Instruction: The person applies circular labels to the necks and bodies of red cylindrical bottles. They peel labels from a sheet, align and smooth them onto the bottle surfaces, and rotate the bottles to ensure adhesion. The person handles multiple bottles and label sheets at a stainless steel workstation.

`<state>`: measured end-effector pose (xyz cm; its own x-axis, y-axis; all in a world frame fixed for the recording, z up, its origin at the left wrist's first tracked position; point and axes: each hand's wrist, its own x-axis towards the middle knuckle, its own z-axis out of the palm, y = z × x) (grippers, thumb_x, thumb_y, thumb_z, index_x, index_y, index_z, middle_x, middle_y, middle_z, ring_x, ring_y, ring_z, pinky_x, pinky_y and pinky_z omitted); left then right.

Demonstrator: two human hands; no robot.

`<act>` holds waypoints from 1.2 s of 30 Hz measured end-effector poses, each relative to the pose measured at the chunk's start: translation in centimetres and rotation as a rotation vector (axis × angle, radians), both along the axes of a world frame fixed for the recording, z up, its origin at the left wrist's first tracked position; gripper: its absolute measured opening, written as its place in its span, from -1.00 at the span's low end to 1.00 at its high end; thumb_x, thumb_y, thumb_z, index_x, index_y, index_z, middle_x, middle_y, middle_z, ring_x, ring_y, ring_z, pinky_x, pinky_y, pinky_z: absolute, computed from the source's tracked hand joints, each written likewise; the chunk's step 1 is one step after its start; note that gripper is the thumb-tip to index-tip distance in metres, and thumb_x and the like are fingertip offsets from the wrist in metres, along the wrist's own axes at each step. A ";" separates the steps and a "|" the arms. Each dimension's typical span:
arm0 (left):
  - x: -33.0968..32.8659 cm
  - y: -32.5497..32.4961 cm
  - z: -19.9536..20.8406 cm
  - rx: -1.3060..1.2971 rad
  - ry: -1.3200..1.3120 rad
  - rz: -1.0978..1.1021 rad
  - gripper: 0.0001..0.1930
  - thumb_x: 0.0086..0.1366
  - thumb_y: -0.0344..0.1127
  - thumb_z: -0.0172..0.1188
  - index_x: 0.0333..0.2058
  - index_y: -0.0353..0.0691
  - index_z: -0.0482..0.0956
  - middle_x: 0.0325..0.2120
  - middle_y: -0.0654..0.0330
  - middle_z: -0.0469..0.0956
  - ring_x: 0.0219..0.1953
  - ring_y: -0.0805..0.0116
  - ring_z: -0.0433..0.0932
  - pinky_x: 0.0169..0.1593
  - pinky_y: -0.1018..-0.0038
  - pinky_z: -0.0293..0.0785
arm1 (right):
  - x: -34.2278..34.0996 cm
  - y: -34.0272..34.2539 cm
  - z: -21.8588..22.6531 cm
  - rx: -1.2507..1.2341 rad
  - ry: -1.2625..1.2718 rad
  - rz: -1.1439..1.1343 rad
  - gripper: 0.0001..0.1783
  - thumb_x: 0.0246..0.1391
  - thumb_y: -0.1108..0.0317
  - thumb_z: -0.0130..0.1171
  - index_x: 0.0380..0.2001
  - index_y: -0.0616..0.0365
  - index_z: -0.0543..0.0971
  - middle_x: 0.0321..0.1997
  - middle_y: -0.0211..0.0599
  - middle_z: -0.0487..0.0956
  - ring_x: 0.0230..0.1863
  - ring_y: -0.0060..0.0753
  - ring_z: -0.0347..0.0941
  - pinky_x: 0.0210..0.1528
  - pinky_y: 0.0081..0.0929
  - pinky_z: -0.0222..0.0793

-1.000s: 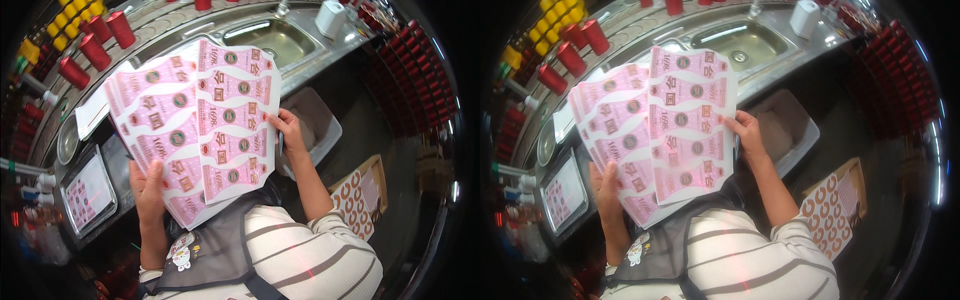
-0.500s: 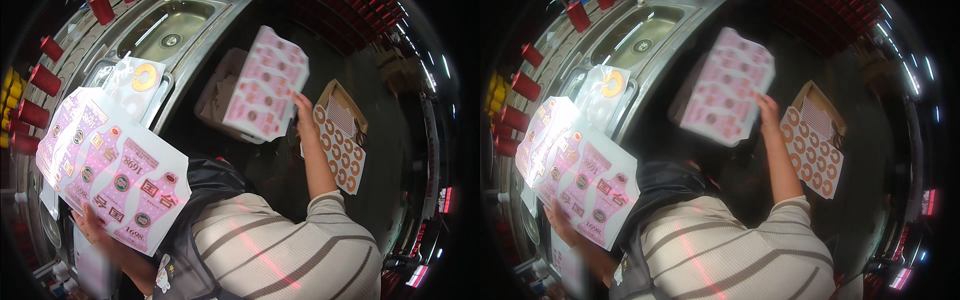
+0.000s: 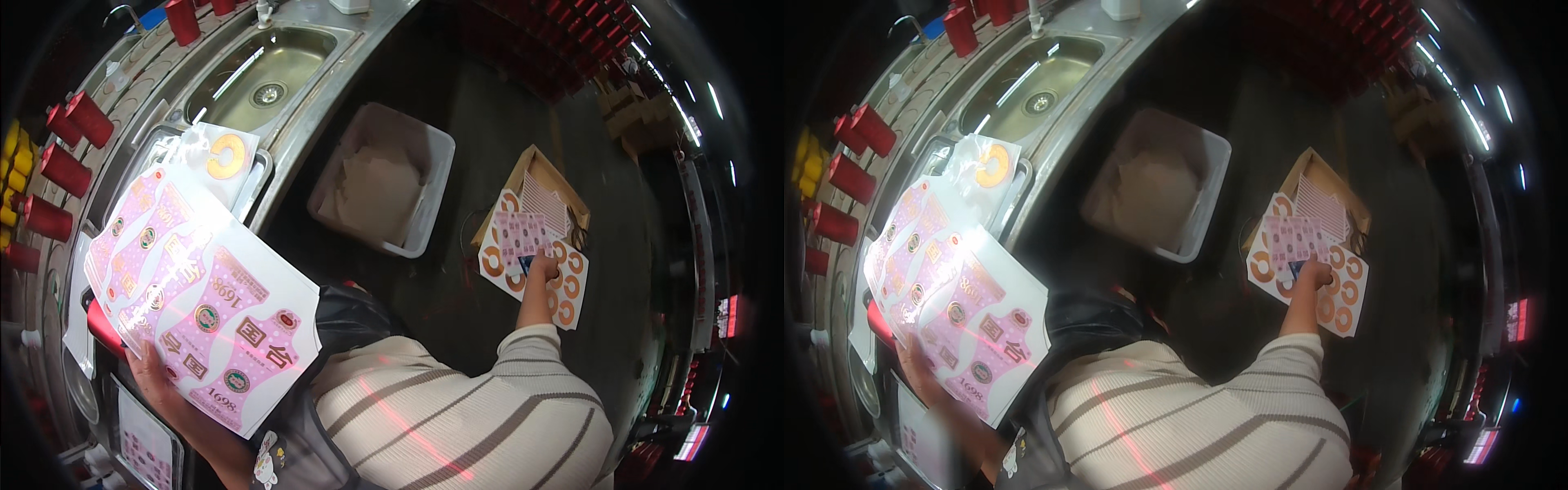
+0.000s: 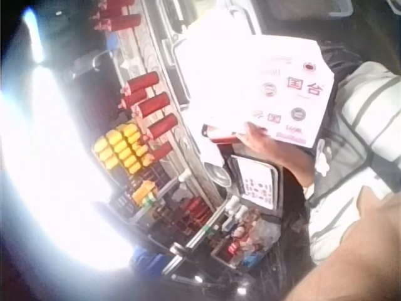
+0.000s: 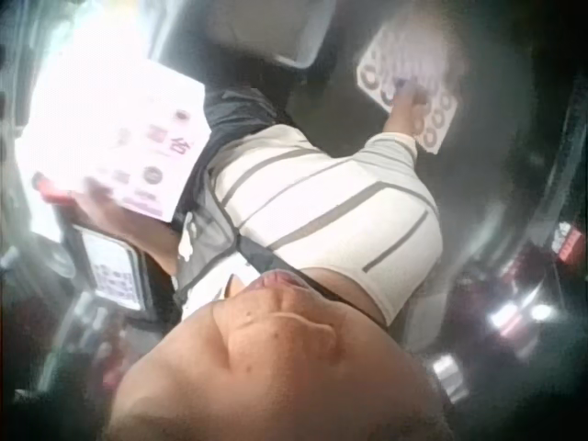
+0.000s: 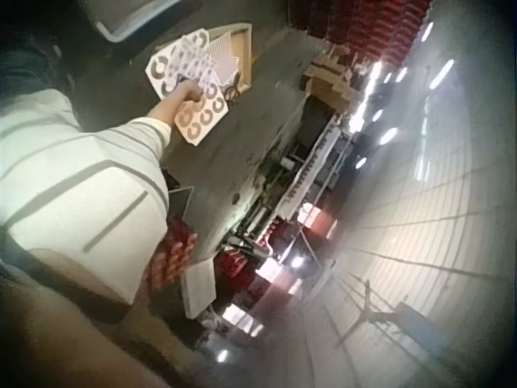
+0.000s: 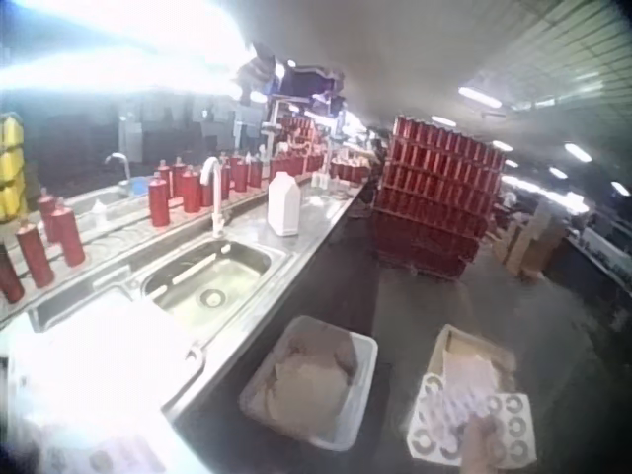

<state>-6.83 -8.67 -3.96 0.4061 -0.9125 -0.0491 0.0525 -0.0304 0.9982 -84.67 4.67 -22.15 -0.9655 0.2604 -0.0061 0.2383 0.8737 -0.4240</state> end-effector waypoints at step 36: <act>2.9 7.5 4.2 -0.307 -0.012 0.406 -0.35 0.46 -0.16 0.00 0.34 -0.39 -0.02 0.20 -0.32 0.38 0.21 -0.08 0.48 0.29 0.20 0.41 | 28.0 -57.6 21.9 -0.193 -0.480 1.999 -0.51 -0.14 0.34 0.48 -0.10 0.35 0.67 -0.14 -0.19 0.71 -0.20 -0.38 0.61 -0.04 -0.36 0.48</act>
<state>-3.91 -1.18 0.22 0.7296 -0.6528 0.2039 -0.0124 0.2854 0.9583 -56.65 -52.90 -0.27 0.2334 -0.9552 -0.1820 -0.6834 -0.0280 -0.7295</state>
